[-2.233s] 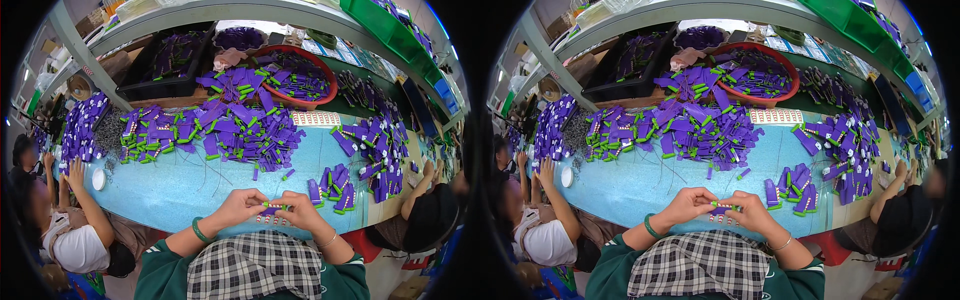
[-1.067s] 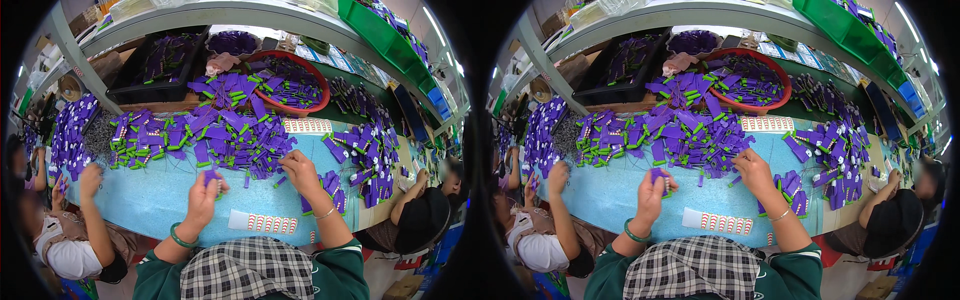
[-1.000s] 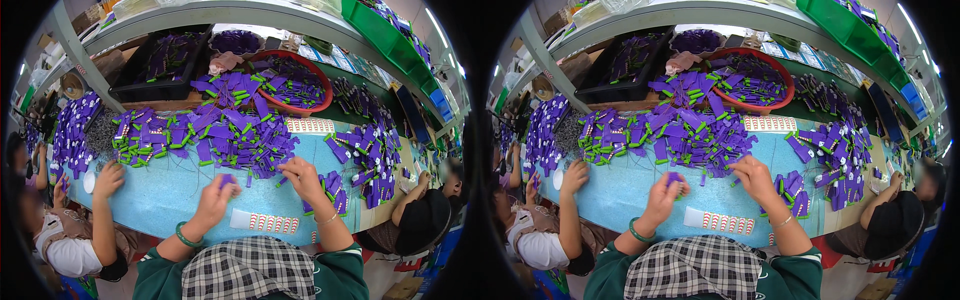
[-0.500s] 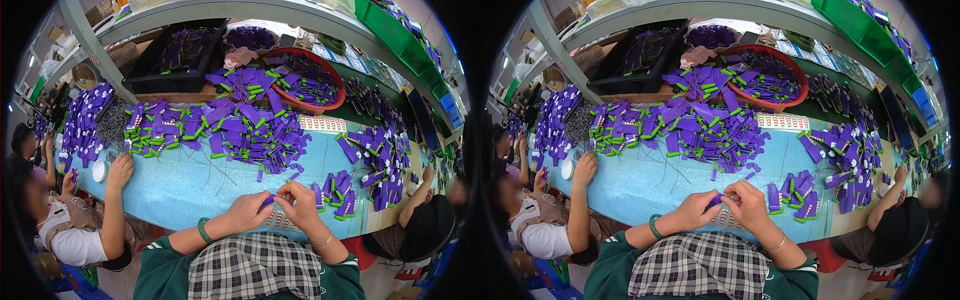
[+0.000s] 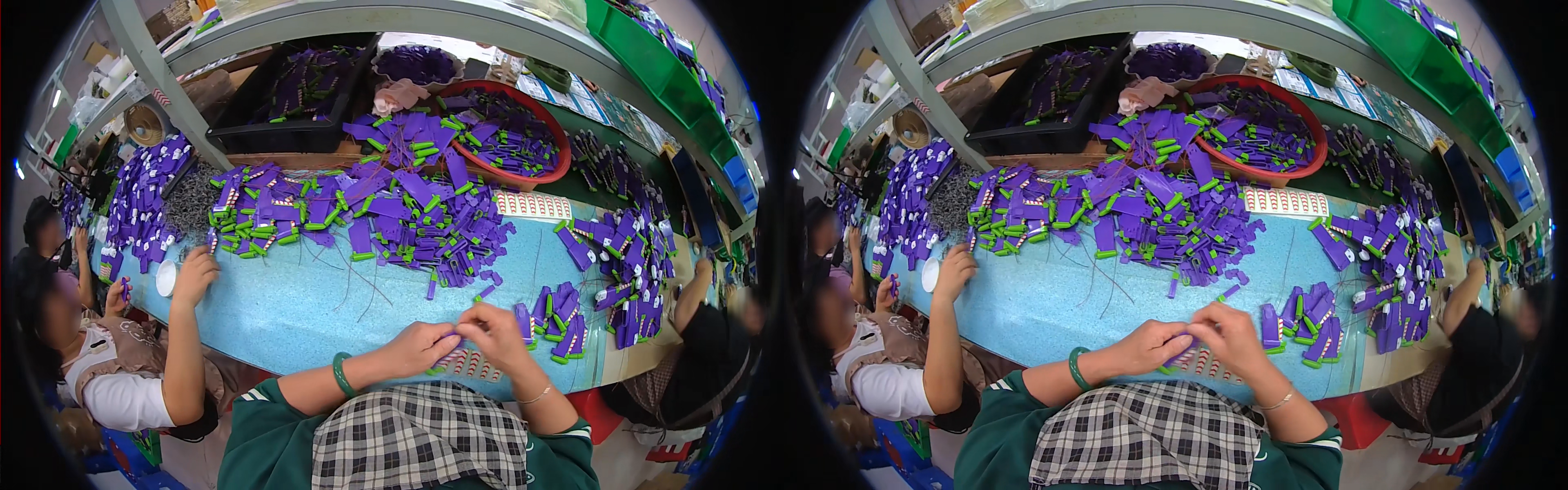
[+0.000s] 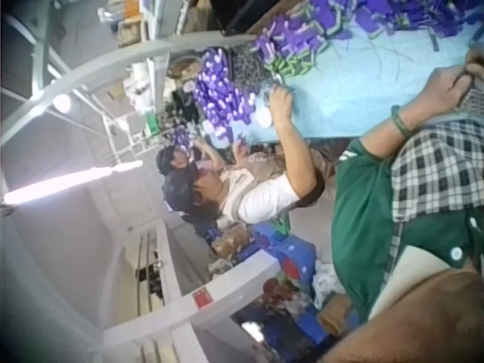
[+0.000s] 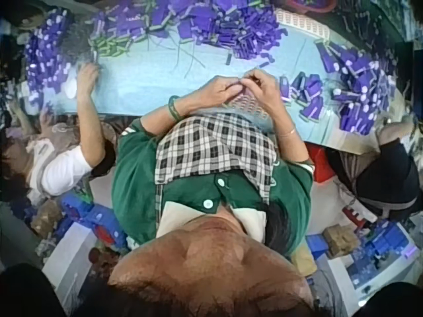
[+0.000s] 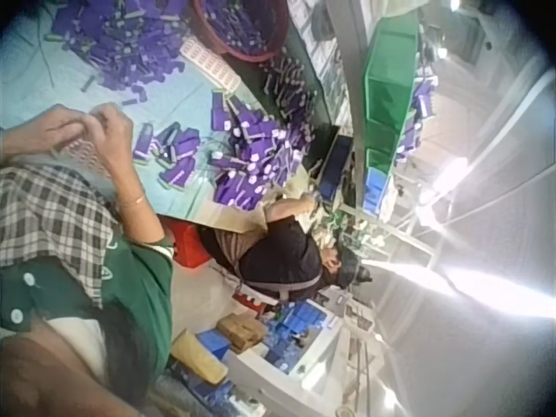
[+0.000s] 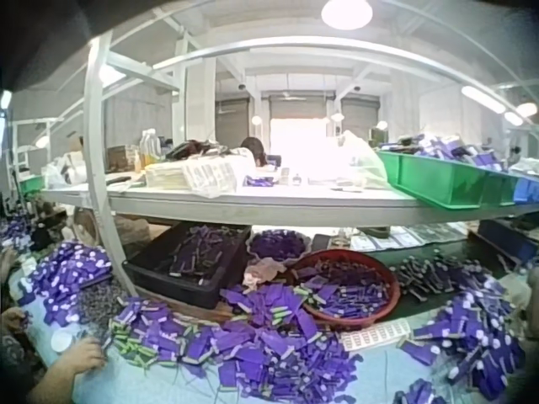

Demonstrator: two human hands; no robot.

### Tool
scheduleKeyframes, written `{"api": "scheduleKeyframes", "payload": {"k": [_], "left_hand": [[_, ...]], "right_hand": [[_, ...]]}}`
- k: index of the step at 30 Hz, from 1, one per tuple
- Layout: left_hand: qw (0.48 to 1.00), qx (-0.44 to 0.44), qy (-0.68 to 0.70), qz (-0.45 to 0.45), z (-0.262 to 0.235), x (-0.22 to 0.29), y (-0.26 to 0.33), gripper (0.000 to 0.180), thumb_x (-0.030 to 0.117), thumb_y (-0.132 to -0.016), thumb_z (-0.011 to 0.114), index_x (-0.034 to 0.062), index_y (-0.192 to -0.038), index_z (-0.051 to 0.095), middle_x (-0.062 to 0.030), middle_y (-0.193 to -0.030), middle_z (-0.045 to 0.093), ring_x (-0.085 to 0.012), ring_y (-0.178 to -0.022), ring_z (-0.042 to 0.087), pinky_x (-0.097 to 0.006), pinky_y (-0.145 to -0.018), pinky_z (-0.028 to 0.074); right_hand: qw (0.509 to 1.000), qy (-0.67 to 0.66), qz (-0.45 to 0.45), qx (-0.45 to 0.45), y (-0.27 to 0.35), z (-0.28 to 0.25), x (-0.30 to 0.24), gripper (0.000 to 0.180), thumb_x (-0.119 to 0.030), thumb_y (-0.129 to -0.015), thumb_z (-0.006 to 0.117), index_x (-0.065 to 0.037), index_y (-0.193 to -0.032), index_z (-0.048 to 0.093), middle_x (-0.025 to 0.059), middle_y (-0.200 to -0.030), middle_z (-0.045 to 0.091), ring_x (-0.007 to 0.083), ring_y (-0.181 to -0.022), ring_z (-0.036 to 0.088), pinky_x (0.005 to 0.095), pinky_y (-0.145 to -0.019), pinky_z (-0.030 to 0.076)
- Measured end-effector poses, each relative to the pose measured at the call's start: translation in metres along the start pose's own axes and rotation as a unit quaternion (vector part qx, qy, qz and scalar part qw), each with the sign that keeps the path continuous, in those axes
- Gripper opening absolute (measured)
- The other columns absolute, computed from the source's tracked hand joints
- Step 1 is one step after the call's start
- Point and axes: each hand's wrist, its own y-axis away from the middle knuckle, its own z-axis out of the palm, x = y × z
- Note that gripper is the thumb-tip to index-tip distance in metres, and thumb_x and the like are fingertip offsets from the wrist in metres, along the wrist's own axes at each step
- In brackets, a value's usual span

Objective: The person assembles small purple and green plastic components by hand at a workbench. They repeatedly pick up a purple base, insert a green piece, and place the finished unit into a pile on the table.

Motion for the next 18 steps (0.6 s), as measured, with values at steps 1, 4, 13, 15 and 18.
{"api": "scheduleKeyframes", "payload": {"k": [1, 4, 13, 15, 18], "left_hand": [[0.997, 0.024, -0.055, 0.05, -0.01, 0.006, -0.006, 0.022, 0.012, -0.09, 0.054, -0.0005, -0.108, 0.058, -0.0119, -0.089, 0.063, -0.02, -0.081, 0.064, -0.034, -0.069, 0.051], [0.946, 0.128, -0.262, 0.14, -0.064, 0.022, -0.028, 0.021, 0.008, -0.085, 0.058, 0.0012, -0.104, 0.058, -0.0141, -0.093, 0.054, -0.0274, -0.087, 0.059, -0.037, -0.075, 0.049], [0.65, 0.242, -0.708, 0.132, -0.163, -0.021, -0.09, 0.019, 0.009, -0.07, 0.063, 0.0039, -0.088, 0.06, -0.0121, -0.098, 0.054, -0.0273, -0.094, 0.055, -0.038, -0.076, 0.046], [0.647, 0.239, -0.708, 0.151, -0.164, -0.018, -0.086, 0.013, 0.01, -0.074, 0.062, 0.004, -0.085, 0.059, -0.0116, -0.096, 0.055, -0.0279, -0.094, 0.055, -0.038, -0.075, 0.045], [0.716, 0.286, -0.612, 0.177, -0.155, 0.009, -0.068, 0.013, 0.009, -0.075, 0.063, 0.0023, -0.085, 0.059, -0.0121, -0.094, 0.055, -0.0296, -0.089, 0.055, -0.039, -0.075, 0.045]], "right_hand": [[1.0, 0.0, 0.007, 0.004, -0.001, -0.014, 0.005, 0.011, -0.011, -0.081, 0.067, 0.0, -0.082, 0.065, 0.0086, -0.072, 0.062, 0.0177, -0.063, 0.058, 0.029, -0.058, 0.046], [0.992, 0.124, 0.003, 0.013, -0.007, -0.077, 0.006, 0.011, -0.01, -0.078, 0.069, 0.0, -0.083, 0.066, 0.0096, -0.072, 0.061, 0.0209, -0.064, 0.059, 0.0305, -0.059, 0.046], [0.921, 0.35, -0.17, -0.003, 0.015, -0.031, -0.012, 0.028, -0.014, -0.063, 0.077, -0.008, -0.088, 0.066, 0.0067, -0.084, 0.059, 0.0246, -0.08, 0.057, 0.0379, -0.068, 0.046], [0.931, 0.326, -0.158, -0.028, 0.022, -0.001, -0.012, 0.026, -0.017, -0.066, 0.076, -0.008, -0.088, 0.066, 0.0045, -0.082, 0.058, 0.0228, -0.08, 0.056, 0.0354, -0.068, 0.045], [0.935, 0.328, -0.13, -0.035, 0.024, 0.028, -0.001, 0.023, -0.019, -0.068, 0.075, -0.009, -0.087, 0.066, 0.0025, -0.081, 0.056, 0.0214, -0.08, 0.054, 0.0339, -0.068, 0.044]]}}
